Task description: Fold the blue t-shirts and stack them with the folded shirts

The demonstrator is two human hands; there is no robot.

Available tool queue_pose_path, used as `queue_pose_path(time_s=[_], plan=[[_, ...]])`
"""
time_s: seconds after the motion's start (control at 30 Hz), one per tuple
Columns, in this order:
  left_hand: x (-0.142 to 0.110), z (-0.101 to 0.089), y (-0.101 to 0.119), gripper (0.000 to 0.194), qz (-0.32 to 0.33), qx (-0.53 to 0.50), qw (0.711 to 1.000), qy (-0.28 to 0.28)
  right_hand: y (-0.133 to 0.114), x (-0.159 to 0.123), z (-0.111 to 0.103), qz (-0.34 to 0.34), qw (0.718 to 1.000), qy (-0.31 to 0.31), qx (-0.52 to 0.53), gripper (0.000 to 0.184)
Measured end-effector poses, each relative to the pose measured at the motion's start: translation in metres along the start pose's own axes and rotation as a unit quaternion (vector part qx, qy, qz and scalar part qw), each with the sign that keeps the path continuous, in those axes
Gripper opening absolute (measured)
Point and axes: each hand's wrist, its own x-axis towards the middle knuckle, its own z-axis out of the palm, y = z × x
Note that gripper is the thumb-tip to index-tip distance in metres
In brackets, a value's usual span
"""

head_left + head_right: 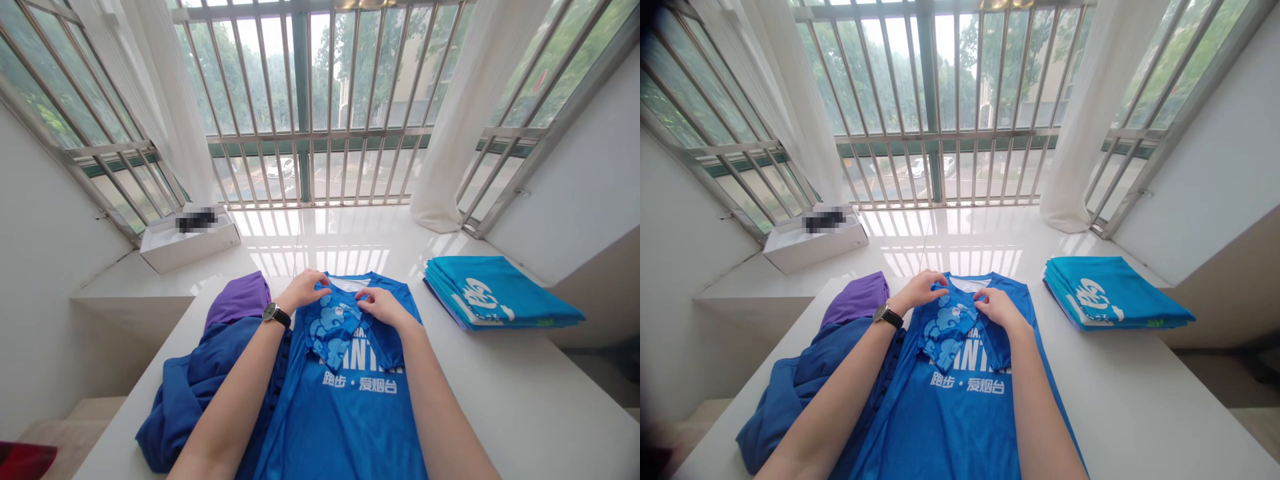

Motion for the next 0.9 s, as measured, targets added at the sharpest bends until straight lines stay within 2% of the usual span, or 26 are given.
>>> queue_pose_path(time_s=[0.1, 0.33, 0.47, 0.67, 0.9], plan=[[-0.001, 0.004, 0.006, 0.018, 0.024, 0.033, 0.998, -0.046, -0.002, 0.000, 0.000, -0.016, 1.000, 0.004, -0.012, 0.019], [-0.007, 0.000, 0.006, 0.022, -0.026, 0.126, 0.991, -0.035, -0.007, 0.001, 0.004, -0.002, 0.999, -0.008, -0.041, 0.015], [-0.006, -0.002, 0.005, 0.016, -0.037, 0.115, 0.991, -0.050, -0.008, 0.002, 0.006, 0.007, 0.999, -0.009, -0.053, 0.017], [-0.005, -0.003, 0.003, 0.014, -0.049, 0.111, 0.991, -0.052, -0.011, 0.002, 0.007, -0.013, 0.998, -0.022, -0.054, 0.012], [-0.006, -0.003, 0.001, 0.014, -0.068, 0.116, 0.990, -0.050, -0.013, 0.005, 0.012, -0.011, 0.998, 0.008, -0.061, 0.012]])
